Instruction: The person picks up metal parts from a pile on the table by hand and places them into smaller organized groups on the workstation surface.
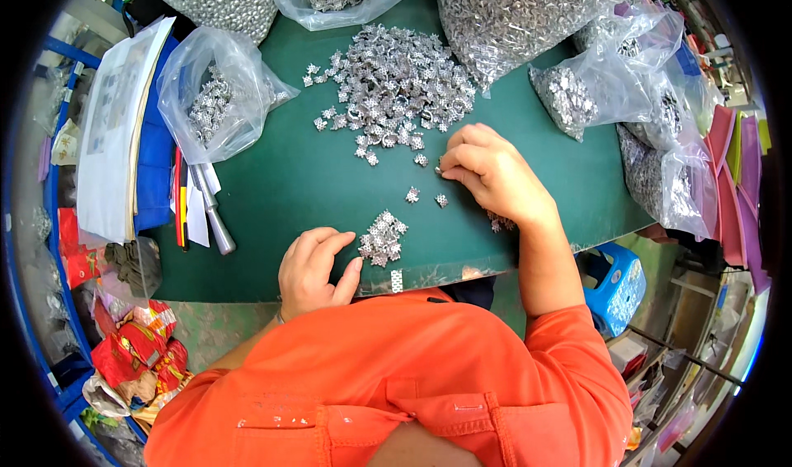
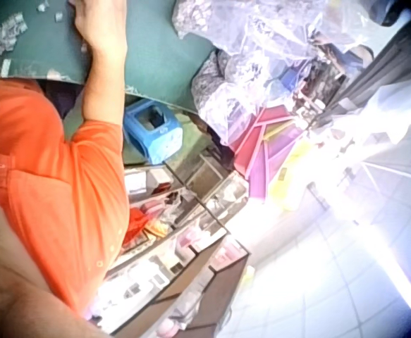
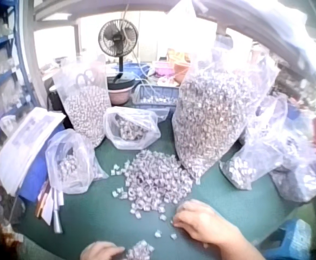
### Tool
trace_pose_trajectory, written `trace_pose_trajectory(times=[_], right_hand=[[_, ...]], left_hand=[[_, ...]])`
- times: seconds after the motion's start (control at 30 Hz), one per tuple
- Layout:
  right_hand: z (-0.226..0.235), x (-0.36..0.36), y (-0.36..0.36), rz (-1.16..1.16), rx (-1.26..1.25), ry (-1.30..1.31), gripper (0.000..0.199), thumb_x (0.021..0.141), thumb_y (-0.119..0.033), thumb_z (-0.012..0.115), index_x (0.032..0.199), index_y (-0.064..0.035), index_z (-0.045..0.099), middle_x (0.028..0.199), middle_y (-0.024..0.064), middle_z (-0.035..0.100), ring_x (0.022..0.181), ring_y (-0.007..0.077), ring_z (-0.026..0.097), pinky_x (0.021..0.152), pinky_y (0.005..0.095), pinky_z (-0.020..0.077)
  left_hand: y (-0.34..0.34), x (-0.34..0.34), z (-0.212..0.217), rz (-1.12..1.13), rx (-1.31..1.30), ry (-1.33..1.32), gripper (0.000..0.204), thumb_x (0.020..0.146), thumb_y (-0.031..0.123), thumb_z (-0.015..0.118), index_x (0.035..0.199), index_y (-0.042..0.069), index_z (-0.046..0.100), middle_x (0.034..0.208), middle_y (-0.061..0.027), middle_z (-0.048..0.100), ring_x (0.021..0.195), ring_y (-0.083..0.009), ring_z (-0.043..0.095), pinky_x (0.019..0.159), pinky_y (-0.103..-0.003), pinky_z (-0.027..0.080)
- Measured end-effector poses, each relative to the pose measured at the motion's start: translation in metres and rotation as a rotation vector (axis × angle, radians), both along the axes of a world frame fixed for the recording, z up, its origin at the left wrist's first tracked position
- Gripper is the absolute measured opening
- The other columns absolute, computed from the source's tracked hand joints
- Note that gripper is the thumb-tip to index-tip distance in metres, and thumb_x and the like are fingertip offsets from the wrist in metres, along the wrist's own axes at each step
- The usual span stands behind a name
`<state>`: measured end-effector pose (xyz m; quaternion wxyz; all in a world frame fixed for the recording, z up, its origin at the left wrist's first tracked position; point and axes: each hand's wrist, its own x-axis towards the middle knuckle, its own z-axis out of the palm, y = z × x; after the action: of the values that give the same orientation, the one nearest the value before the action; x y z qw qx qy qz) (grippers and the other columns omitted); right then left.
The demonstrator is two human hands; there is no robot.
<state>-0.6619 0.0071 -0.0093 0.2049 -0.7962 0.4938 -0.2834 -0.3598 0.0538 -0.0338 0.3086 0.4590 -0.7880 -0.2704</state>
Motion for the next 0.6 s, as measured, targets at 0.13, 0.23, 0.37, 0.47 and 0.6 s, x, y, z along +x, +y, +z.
trace_pose_trajectory(times=[0.13, 0.23, 0.37, 0.47, 0.6], right_hand=[[0.000, -0.010, 0.004, 0.035, 0.098, -0.070, 0.011, 0.076, 0.003, 0.074, 0.085, -0.0020, 0.069, 0.094, 0.0090, 0.065, 0.092, 0.0300, 0.062, 0.080, 0.0379, 0.0507], [0.002, -0.018, 0.004, -0.038, 0.097, -0.116, 0.010, 0.077, 0.001, 0.072, 0.086, -0.0022, 0.068, 0.094, 0.0102, 0.066, 0.092, 0.0320, 0.063, 0.081, 0.0391, 0.0513], [0.000, -0.012, 0.004, -0.041, 0.076, -0.094, 0.012, 0.079, 0.003, 0.073, 0.089, -0.0010, 0.068, 0.091, 0.0109, 0.067, 0.088, 0.0295, 0.065, 0.077, 0.0378, 0.0521], [-0.001, -0.005, 0.005, -0.013, 0.072, 0.020, 0.013, 0.079, 0.003, 0.073, 0.090, -0.0008, 0.068, 0.091, 0.0119, 0.068, 0.088, 0.0308, 0.065, 0.078, 0.0401, 0.0525], [-0.004, -0.010, 0.005, -0.058, 0.043, -0.073, 0.011, 0.079, 0.002, 0.072, 0.089, -0.0009, 0.068, 0.088, 0.0125, 0.067, 0.087, 0.0321, 0.065, 0.077, 0.0411, 0.0522]], left_hand=[[-0.001, 0.000, 0.000, -0.002, 0.002, -0.010, 0.035, 0.074, 0.009, 0.079, 0.107, 0.005, 0.069, 0.103, -0.0113, 0.064, 0.088, -0.0315, 0.064, 0.075, -0.041, 0.052], [-0.003, 0.001, -0.002, -0.029, -0.042, 0.001, 0.036, 0.075, 0.006, 0.077, 0.109, 0.005, 0.069, 0.103, -0.0098, 0.064, 0.081, -0.0246, 0.058, 0.063, -0.033, 0.047], [-0.001, 0.000, -0.004, -0.023, -0.066, -0.010, 0.036, 0.075, 0.006, 0.078, 0.109, 0.005, 0.069, 0.104, -0.0095, 0.064, 0.083, -0.0246, 0.059, 0.063, -0.033, 0.047], [-0.002, 0.000, -0.003, -0.027, -0.067, -0.022, 0.036, 0.075, 0.006, 0.078, 0.109, 0.005, 0.069, 0.104, -0.0095, 0.064, 0.083, -0.0246, 0.059, 0.063, -0.033, 0.048], [-0.001, 0.001, -0.003, -0.024, -0.071, -0.026, 0.036, 0.075, 0.006, 0.078, 0.109, 0.005, 0.069, 0.105, -0.0096, 0.064, 0.084, -0.0246, 0.059, 0.063, -0.033, 0.048]])
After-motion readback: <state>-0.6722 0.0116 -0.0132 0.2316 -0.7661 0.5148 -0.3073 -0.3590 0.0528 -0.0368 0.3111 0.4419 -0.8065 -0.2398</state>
